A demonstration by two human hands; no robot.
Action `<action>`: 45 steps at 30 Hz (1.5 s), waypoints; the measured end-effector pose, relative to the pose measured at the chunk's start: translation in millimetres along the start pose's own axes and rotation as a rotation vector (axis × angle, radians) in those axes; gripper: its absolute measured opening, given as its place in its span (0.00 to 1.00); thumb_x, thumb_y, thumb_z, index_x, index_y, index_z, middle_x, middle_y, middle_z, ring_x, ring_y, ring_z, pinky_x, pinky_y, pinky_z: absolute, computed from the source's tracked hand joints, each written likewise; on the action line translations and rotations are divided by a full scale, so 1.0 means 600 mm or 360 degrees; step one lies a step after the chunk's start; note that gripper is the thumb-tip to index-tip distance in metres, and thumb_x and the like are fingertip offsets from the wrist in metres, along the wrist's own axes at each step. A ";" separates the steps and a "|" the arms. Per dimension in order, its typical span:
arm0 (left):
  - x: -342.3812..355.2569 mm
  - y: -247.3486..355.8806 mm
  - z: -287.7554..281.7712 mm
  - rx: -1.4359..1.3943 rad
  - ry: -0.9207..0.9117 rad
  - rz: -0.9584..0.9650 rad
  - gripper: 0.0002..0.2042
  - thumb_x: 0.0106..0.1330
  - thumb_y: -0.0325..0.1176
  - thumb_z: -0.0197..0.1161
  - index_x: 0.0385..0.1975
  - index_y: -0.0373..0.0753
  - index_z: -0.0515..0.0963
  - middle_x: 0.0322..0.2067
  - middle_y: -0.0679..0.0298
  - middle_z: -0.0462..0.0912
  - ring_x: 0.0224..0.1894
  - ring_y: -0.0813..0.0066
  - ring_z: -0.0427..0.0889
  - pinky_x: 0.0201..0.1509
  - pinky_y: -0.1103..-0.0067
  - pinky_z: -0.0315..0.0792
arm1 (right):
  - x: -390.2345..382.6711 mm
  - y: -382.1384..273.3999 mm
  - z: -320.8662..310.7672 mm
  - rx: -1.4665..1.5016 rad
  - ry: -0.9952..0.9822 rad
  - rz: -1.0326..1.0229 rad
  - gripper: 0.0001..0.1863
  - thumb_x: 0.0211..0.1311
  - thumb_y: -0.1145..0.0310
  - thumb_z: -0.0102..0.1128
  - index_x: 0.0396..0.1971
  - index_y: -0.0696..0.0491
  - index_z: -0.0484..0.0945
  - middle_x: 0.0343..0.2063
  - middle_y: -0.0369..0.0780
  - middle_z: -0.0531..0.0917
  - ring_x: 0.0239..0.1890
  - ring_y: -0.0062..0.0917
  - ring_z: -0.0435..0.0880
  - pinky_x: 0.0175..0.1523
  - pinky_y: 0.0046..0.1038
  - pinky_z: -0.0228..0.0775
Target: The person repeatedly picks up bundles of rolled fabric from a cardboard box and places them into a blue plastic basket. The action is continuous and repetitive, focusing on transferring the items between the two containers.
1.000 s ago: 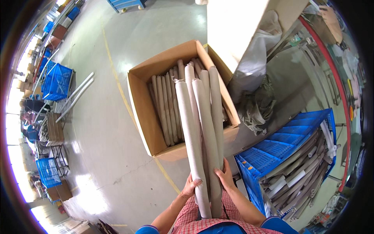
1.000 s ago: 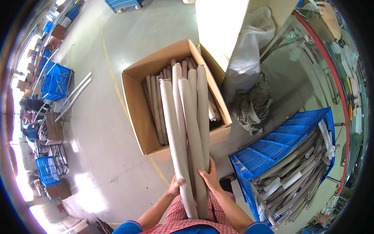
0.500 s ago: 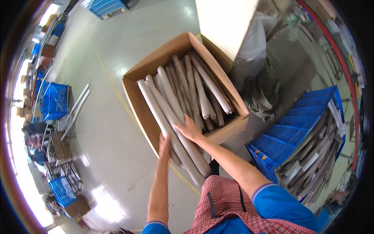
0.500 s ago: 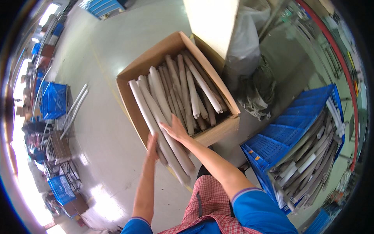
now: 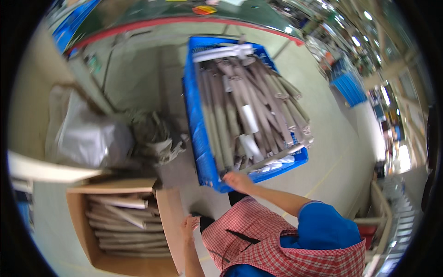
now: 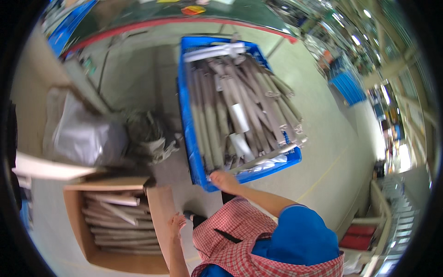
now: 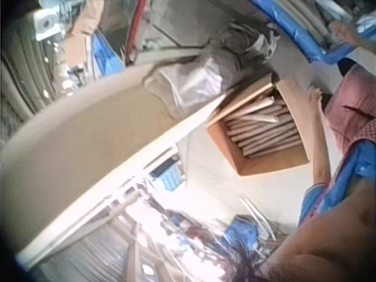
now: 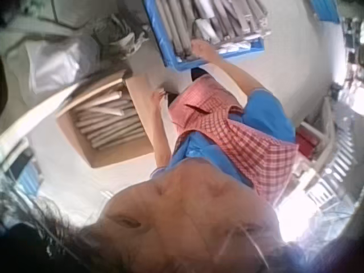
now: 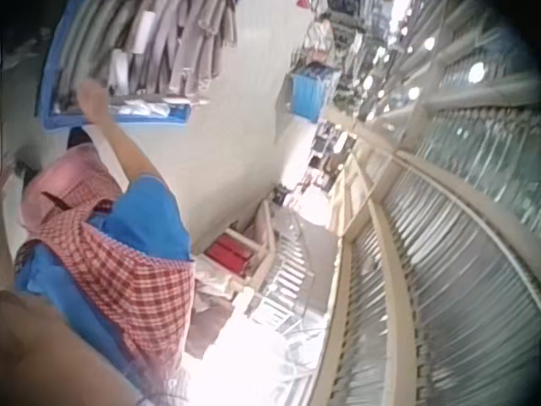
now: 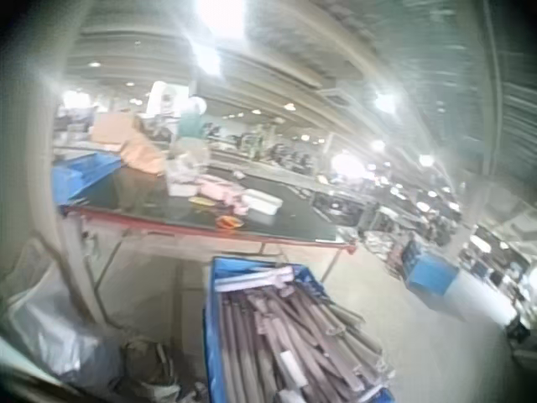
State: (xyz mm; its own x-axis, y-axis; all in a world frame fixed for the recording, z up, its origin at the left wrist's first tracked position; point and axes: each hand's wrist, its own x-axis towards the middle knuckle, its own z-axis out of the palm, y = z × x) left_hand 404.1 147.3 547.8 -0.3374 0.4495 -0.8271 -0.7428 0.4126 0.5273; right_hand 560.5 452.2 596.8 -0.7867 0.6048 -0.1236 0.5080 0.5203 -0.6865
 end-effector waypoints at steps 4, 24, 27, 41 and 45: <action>0.052 0.189 0.178 0.0158 -0.0435 0.0196 0.19 0.68 0.39 0.54 0.53 0.33 0.71 0.43 0.54 0.81 0.40 0.70 0.82 0.42 0.79 0.77 | 0.076 0.122 -0.315 -0.0261 0.0985 0.0492 0.14 0.62 0.60 0.54 0.41 0.52 0.78 0.43 0.42 0.81 0.44 0.38 0.79 0.49 0.36 0.71; 0.467 0.361 1.153 0.0692 -0.0644 0.0352 0.23 0.54 0.45 0.64 0.39 0.30 0.72 0.31 0.60 0.75 0.31 0.70 0.76 0.36 0.75 0.71 | 0.241 0.518 -0.669 0.0357 0.0269 0.1151 0.37 0.44 0.57 0.60 0.55 0.62 0.68 0.39 0.51 0.81 0.49 0.40 0.78 0.53 0.36 0.69; 0.410 0.264 1.073 0.0569 -0.0656 0.0116 0.28 0.55 0.43 0.65 0.51 0.34 0.66 0.39 0.60 0.73 0.39 0.72 0.75 0.39 0.74 0.73 | 0.165 0.531 -0.673 0.0238 0.0223 0.1066 0.41 0.45 0.53 0.61 0.58 0.60 0.65 0.52 0.51 0.74 0.52 0.41 0.75 0.55 0.38 0.67; 0.278 0.241 0.981 0.0398 -0.0961 0.0024 0.31 0.56 0.40 0.69 0.56 0.33 0.65 0.45 0.59 0.77 0.45 0.71 0.78 0.47 0.74 0.75 | 0.121 0.410 -0.543 0.1782 0.0326 0.1070 0.45 0.48 0.72 0.68 0.65 0.56 0.51 0.52 0.45 0.71 0.50 0.27 0.74 0.51 0.28 0.72; 0.129 0.255 0.886 0.0531 -0.0849 0.0079 0.30 0.57 0.37 0.68 0.57 0.32 0.64 0.46 0.60 0.77 0.46 0.72 0.78 0.50 0.76 0.73 | 0.038 0.290 -0.481 0.1845 0.0416 0.1026 0.39 0.51 0.71 0.64 0.63 0.56 0.55 0.52 0.43 0.71 0.53 0.26 0.72 0.57 0.29 0.67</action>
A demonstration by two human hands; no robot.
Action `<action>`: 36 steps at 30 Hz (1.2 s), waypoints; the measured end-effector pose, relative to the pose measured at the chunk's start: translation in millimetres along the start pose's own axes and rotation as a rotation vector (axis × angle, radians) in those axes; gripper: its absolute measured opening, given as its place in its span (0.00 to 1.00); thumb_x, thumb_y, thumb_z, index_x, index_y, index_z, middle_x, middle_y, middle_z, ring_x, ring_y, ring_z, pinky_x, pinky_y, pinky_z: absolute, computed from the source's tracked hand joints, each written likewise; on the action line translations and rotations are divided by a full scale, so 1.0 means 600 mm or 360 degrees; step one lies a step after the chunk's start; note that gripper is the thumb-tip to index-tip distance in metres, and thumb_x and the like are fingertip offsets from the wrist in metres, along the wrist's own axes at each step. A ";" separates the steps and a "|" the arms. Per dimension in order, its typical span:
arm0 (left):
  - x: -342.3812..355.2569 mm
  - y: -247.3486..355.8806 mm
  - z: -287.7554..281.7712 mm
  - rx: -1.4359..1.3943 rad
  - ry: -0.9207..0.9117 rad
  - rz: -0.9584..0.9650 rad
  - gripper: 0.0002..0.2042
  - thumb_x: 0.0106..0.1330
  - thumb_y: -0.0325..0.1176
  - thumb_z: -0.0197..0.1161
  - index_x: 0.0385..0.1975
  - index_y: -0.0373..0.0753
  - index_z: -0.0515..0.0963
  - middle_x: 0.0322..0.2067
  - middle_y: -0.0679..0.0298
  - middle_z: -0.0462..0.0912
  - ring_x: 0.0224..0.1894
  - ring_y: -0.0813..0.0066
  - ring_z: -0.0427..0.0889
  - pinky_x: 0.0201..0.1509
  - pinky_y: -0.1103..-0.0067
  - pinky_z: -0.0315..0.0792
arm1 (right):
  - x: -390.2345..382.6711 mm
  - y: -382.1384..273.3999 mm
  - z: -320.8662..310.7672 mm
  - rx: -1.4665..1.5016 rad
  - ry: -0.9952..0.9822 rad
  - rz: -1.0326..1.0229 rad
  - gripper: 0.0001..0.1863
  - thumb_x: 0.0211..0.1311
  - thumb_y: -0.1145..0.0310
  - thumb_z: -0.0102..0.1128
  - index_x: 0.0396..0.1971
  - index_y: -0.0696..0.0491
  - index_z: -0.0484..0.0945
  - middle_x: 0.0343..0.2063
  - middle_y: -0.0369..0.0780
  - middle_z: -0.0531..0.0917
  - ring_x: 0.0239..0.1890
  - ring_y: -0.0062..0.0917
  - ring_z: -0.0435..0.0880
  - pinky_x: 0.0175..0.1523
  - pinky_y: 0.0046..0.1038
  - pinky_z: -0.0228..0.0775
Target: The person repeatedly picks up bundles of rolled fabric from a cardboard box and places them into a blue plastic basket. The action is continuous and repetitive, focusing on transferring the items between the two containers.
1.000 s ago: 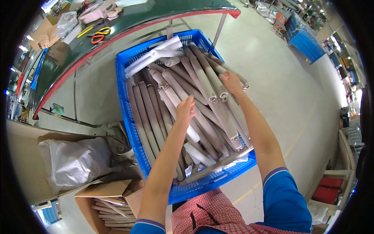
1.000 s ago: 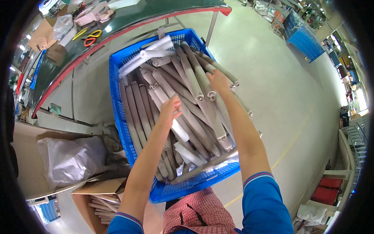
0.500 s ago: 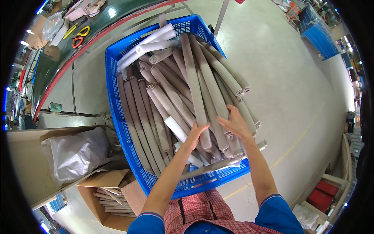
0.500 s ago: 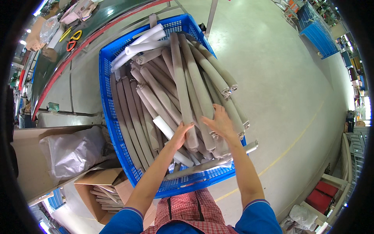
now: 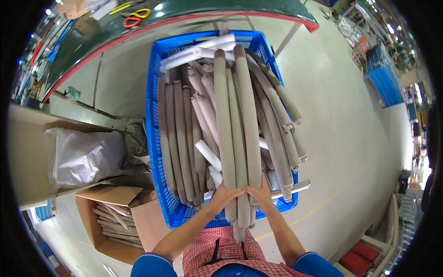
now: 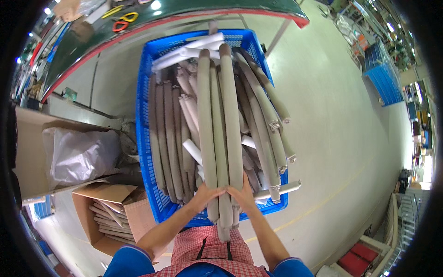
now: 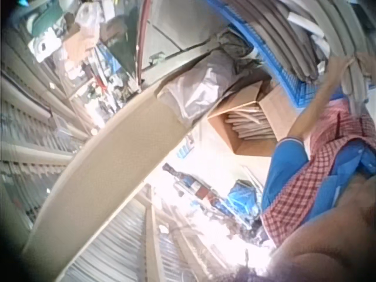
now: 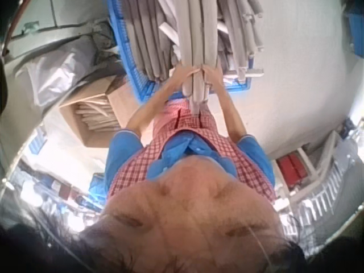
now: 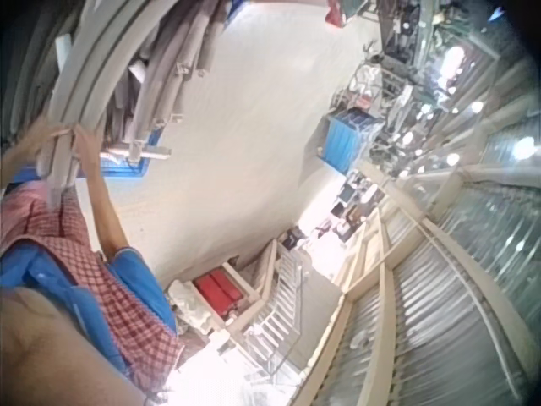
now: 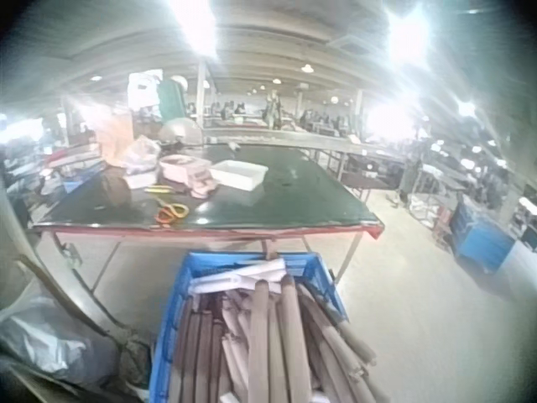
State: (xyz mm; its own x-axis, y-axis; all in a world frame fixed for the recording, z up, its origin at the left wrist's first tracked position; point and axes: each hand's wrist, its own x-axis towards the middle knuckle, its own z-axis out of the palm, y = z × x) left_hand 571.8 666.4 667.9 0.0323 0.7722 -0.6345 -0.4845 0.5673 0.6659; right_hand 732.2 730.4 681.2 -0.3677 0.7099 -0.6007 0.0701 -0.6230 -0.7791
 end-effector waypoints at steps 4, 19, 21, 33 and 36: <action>-0.142 -0.040 -0.045 -0.0016 -0.0075 -0.0060 0.29 0.55 0.35 0.69 0.55 0.32 0.67 0.46 0.59 0.77 0.47 0.72 0.77 0.51 0.76 0.72 | -0.115 0.030 0.074 0.0402 0.0219 0.0006 0.36 0.52 0.73 0.59 0.62 0.55 0.56 0.52 0.43 0.71 0.53 0.28 0.73 0.57 0.30 0.68; -0.712 -0.364 -0.281 -0.0948 0.1231 0.0532 0.35 0.51 0.34 0.71 0.59 0.33 0.62 0.47 0.59 0.74 0.49 0.70 0.74 0.52 0.74 0.70 | -0.437 0.301 0.476 -0.1000 -0.1295 0.0245 0.40 0.47 0.70 0.65 0.63 0.56 0.57 0.53 0.41 0.70 0.54 0.26 0.69 0.59 0.32 0.63; -0.768 -0.392 -0.345 -0.1364 0.1300 0.0648 0.30 0.52 0.32 0.70 0.55 0.32 0.66 0.45 0.59 0.76 0.47 0.68 0.75 0.52 0.73 0.71 | -0.413 0.372 0.563 -0.0896 -0.1479 0.0390 0.36 0.49 0.72 0.63 0.60 0.57 0.61 0.48 0.38 0.73 0.49 0.23 0.72 0.55 0.28 0.66; -0.845 -0.536 -0.737 -0.1581 0.1786 0.0789 0.29 0.54 0.35 0.66 0.56 0.32 0.65 0.43 0.55 0.77 0.46 0.65 0.77 0.47 0.70 0.76 | -0.322 0.713 1.020 -0.1602 -0.1696 -0.0227 0.42 0.50 0.54 0.68 0.61 0.61 0.60 0.52 0.49 0.74 0.53 0.34 0.74 0.59 0.33 0.65; -0.836 -0.618 -0.855 -0.0825 0.2694 -0.0079 0.31 0.53 0.36 0.65 0.57 0.29 0.65 0.43 0.49 0.78 0.48 0.57 0.77 0.47 0.70 0.75 | -0.306 0.772 1.056 -0.1981 -0.1747 -0.0623 0.40 0.54 0.48 0.63 0.59 0.62 0.63 0.51 0.56 0.74 0.53 0.42 0.76 0.56 0.35 0.69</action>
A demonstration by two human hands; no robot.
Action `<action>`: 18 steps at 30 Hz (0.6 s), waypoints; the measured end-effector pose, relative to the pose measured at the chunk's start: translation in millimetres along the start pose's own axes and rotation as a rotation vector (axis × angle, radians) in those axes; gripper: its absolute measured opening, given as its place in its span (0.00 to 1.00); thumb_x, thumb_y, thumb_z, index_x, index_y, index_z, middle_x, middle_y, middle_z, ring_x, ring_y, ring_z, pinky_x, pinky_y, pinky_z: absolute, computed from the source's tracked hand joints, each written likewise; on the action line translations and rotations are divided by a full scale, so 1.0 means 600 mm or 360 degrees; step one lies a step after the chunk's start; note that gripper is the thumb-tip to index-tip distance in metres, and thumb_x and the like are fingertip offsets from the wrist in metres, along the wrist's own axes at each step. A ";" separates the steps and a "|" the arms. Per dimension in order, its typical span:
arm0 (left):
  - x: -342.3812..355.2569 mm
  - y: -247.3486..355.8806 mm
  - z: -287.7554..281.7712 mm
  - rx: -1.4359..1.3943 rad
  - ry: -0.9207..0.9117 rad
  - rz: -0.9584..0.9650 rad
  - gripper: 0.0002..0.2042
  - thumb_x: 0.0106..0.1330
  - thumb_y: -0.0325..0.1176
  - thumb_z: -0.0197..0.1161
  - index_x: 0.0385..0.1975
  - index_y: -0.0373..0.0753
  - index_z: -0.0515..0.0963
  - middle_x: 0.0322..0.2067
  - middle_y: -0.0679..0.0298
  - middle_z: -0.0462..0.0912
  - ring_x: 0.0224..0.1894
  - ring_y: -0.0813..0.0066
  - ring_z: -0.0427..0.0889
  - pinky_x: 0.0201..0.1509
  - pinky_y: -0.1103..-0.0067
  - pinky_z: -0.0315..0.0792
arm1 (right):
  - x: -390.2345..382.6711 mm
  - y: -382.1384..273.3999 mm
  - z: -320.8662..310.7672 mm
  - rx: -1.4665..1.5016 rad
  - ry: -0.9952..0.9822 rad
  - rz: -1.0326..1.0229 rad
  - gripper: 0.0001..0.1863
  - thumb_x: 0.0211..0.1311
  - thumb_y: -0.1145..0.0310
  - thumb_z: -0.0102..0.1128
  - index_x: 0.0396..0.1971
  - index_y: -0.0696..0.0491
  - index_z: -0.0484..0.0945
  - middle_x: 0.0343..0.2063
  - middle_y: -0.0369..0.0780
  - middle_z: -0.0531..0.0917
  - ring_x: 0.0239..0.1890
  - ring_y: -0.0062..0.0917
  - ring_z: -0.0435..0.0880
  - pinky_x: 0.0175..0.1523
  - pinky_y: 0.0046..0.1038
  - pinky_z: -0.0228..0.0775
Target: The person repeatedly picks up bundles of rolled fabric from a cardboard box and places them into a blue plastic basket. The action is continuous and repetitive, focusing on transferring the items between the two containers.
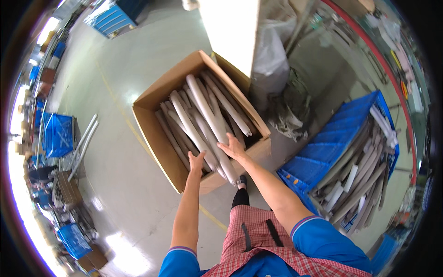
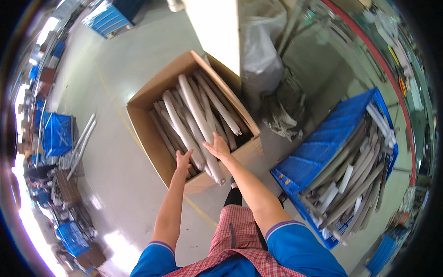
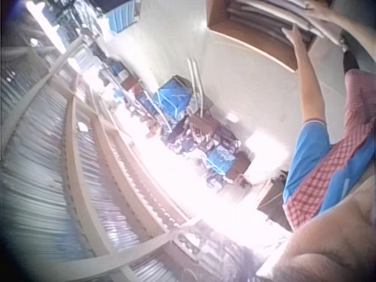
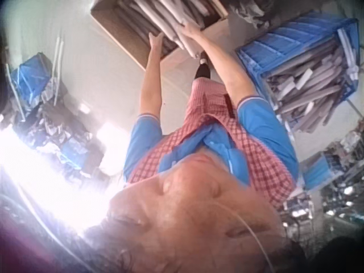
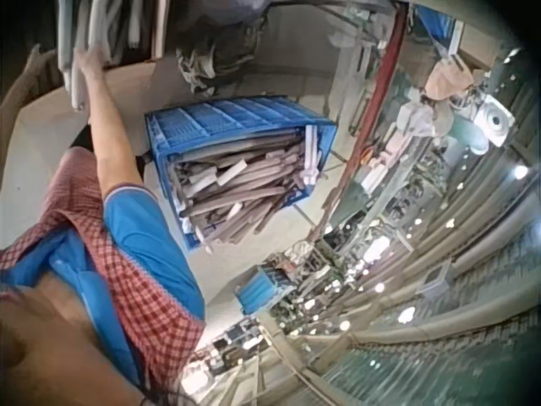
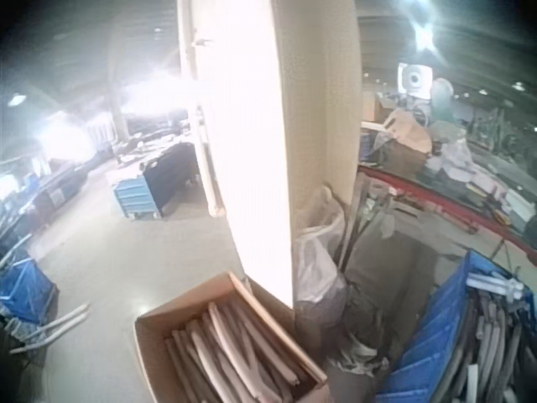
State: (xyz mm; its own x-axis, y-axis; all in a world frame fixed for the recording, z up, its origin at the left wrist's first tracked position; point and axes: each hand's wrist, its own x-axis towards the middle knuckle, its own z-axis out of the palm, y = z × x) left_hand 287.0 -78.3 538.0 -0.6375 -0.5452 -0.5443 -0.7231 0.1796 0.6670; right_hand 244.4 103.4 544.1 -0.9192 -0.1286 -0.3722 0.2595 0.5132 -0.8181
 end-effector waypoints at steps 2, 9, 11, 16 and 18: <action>0.063 -0.085 -0.031 0.0498 -0.0034 0.0183 0.31 0.53 0.36 0.64 0.56 0.28 0.67 0.41 0.47 0.79 0.48 0.56 0.78 0.48 0.71 0.73 | -0.038 0.005 0.032 0.0131 -0.0501 0.0033 0.31 0.59 0.54 0.60 0.55 0.60 0.67 0.45 0.52 0.79 0.47 0.38 0.80 0.50 0.33 0.72; -0.138 -0.171 0.156 0.0681 -0.0819 -0.0257 0.34 0.55 0.46 0.66 0.60 0.43 0.61 0.49 0.47 0.74 0.40 0.51 0.81 0.38 0.65 0.78 | -0.464 0.296 -0.100 0.0268 -0.0166 0.0160 0.18 0.60 0.60 0.60 0.47 0.54 0.75 0.34 0.45 0.83 0.36 0.36 0.83 0.41 0.35 0.75; -0.164 -0.175 0.190 0.0242 -0.0859 -0.0606 0.41 0.55 0.48 0.68 0.65 0.45 0.50 0.55 0.44 0.67 0.40 0.43 0.80 0.28 0.64 0.80 | -0.592 0.392 -0.160 0.0188 0.0016 0.0380 0.18 0.60 0.59 0.59 0.45 0.54 0.77 0.36 0.45 0.84 0.36 0.36 0.84 0.42 0.35 0.75; -0.126 -0.210 0.176 -0.0392 -0.0713 -0.0496 0.15 0.60 0.41 0.62 0.41 0.39 0.75 0.34 0.52 0.80 0.31 0.59 0.82 0.30 0.68 0.79 | -0.859 0.451 -0.329 0.0158 0.0605 0.0951 0.17 0.58 0.60 0.58 0.42 0.55 0.78 0.35 0.45 0.84 0.37 0.34 0.83 0.44 0.32 0.75; -0.141 -0.187 0.127 -0.0360 -0.0749 -0.0460 0.14 0.61 0.42 0.59 0.38 0.39 0.76 0.34 0.54 0.80 0.32 0.62 0.82 0.29 0.69 0.79 | -0.960 0.501 -0.391 0.0357 0.0846 0.0988 0.16 0.58 0.58 0.59 0.40 0.54 0.78 0.35 0.44 0.84 0.36 0.33 0.83 0.43 0.31 0.74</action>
State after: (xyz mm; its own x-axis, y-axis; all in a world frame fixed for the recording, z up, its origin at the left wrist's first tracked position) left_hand 401.4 10.3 470.3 -0.5098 -0.1150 -0.8526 -0.8433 -0.1292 0.5217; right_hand 782.3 530.7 615.1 -0.5930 0.5657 -0.5730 0.7642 0.1712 -0.6218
